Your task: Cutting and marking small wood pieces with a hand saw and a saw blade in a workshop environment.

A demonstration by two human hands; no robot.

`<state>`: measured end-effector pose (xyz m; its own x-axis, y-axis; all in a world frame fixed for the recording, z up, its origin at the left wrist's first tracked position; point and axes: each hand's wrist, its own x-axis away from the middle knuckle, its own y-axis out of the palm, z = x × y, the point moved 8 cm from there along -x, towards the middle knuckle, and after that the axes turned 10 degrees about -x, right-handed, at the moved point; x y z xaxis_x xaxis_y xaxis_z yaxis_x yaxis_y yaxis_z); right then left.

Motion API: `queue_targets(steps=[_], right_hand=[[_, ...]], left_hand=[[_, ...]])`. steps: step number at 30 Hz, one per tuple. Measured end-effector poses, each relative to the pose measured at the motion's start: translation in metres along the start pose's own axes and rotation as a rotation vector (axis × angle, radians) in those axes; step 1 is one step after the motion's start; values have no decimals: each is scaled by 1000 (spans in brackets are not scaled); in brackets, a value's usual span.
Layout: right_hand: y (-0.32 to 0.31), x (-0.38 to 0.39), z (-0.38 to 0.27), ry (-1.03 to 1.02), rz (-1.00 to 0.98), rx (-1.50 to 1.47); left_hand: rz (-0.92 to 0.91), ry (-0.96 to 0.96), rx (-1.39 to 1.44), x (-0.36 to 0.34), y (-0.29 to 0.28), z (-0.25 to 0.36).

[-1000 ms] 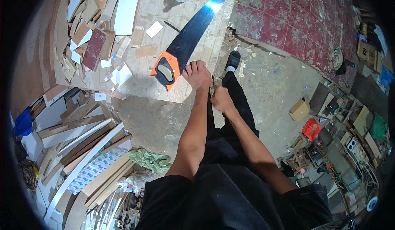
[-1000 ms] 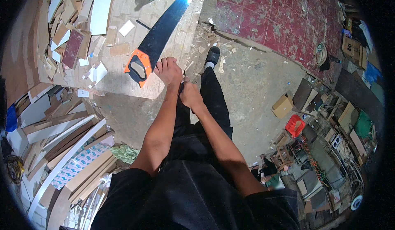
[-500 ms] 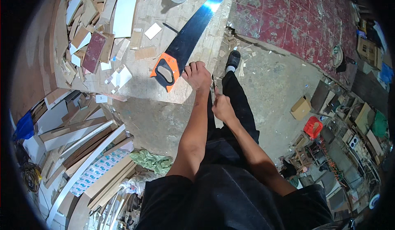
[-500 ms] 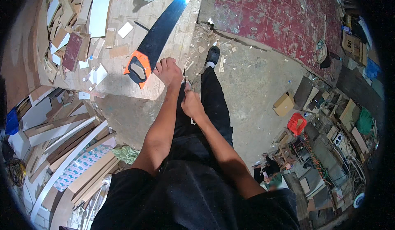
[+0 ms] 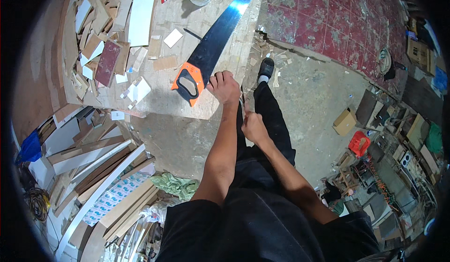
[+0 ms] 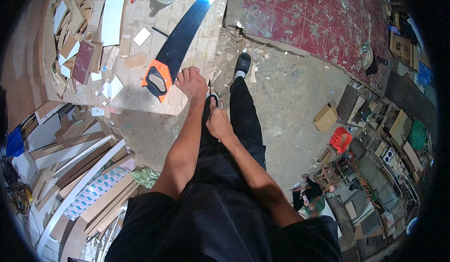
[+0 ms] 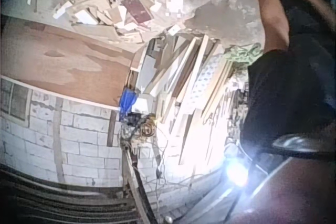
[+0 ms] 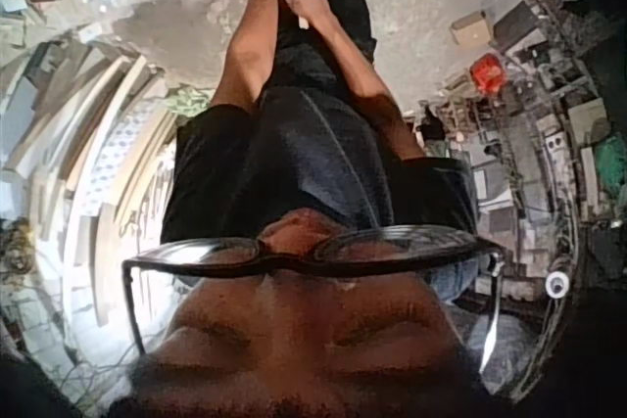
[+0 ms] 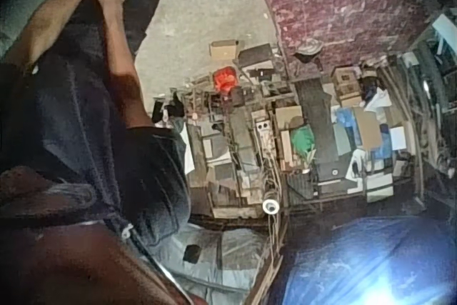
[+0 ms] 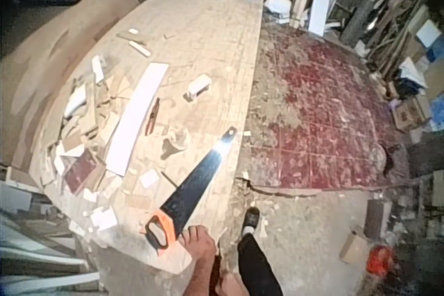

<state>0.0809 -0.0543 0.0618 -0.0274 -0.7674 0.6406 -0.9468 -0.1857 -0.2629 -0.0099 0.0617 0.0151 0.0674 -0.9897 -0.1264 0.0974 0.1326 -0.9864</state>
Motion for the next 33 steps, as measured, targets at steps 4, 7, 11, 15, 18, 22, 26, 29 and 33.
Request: queue_targets(steps=[4, 7, 11, 15, 18, 22, 26, 29, 33], right_hand=[[-9, -25, -4, -41, 36, 26], [-8, -5, -5, -50, 42, 53], [-9, -4, -12, -58, 83, 41], [-11, -15, -4, -26, 24, 24], [-5, 6, -13, -93, 13, 98], [-12, -20, -11, -104, 86, 79], [-5, 16, -11, -88, 89, 42], [-9, -17, -5, -116, 101, 72], [-11, -11, 2, -142, 110, 110]], left_hand=[[28, 18, 23, -2, 1, 9], [-35, 11, 28, 1, 7, 5], [-60, 12, 10, 0, 8, 4], [-68, 25, 7, -1, 8, 9], [-27, 5, -8, -1, 1, 2], [14, 24, 21, -4, 1, 11], [-2, 8, -8, -2, 4, -2], [-10, 14, 8, -3, 2, 10], [-23, 31, 4, 0, 6, 9]])
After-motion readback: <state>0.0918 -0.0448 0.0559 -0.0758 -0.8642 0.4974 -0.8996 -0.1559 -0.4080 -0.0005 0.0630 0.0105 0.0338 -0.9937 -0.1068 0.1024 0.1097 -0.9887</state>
